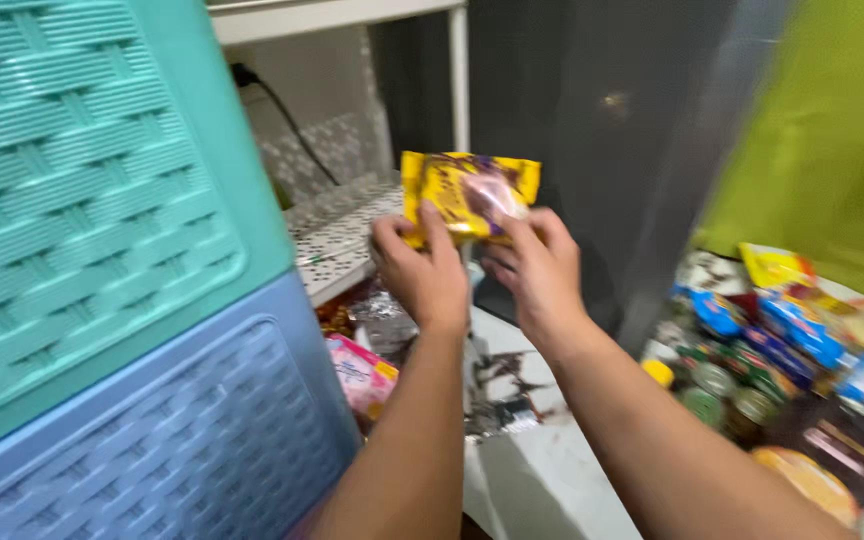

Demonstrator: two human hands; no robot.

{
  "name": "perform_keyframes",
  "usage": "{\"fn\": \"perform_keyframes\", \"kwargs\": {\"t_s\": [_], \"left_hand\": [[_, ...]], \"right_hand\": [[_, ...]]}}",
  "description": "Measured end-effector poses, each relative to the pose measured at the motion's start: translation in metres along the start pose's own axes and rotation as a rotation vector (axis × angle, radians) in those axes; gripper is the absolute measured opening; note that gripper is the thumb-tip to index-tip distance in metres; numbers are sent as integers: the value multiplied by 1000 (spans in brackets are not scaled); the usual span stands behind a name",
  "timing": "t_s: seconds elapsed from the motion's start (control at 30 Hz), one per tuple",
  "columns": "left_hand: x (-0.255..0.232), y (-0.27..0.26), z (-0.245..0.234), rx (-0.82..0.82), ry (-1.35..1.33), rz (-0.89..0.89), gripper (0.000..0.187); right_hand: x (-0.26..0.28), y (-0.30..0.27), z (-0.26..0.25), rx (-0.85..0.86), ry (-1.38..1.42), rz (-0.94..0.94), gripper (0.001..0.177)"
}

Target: The person removes various packaged food items from a white three-tier metal shelf and places them on the floor. Items include chips, canned goods, biscuits, and other snacks. The person handles items one at a time or in small groups, clearing each shelf level sequentially.

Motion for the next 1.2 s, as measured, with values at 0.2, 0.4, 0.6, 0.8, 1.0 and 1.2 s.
{"fn": "perform_keyframes", "kwargs": {"t_s": [0.2,0.4,0.6,0.8,1.0,1.2], "left_hand": [[-98,-114,-9,259,-392,-39,30],[-162,-214,-9,784,-558,-322,72],[-184,-278,5,913,-609,-439,56],[-183,-318,51,1018,-572,-559,43],[-164,-358,117,899,-525,-404,35],[-133,-398,240,1114,-229,-407,53]], "right_hand": [[32,-121,-127,-394,103,-22,17],[46,-227,-240,-757,182,-64,16],[62,-279,-289,-826,178,27,17],[79,-271,-319,-851,224,96,18],[74,-223,-373,-870,117,104,14],[65,-126,-462,-985,-234,95,21]]}}
Point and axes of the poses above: each hand's wrist, its own y-axis towards the middle knuckle, its own z-axis out of the palm, x = y × z, the point moved 3 cm from there along y, towards the middle knuckle, and after that the axes turned 12 degrees about z, right-handed, at the moved point
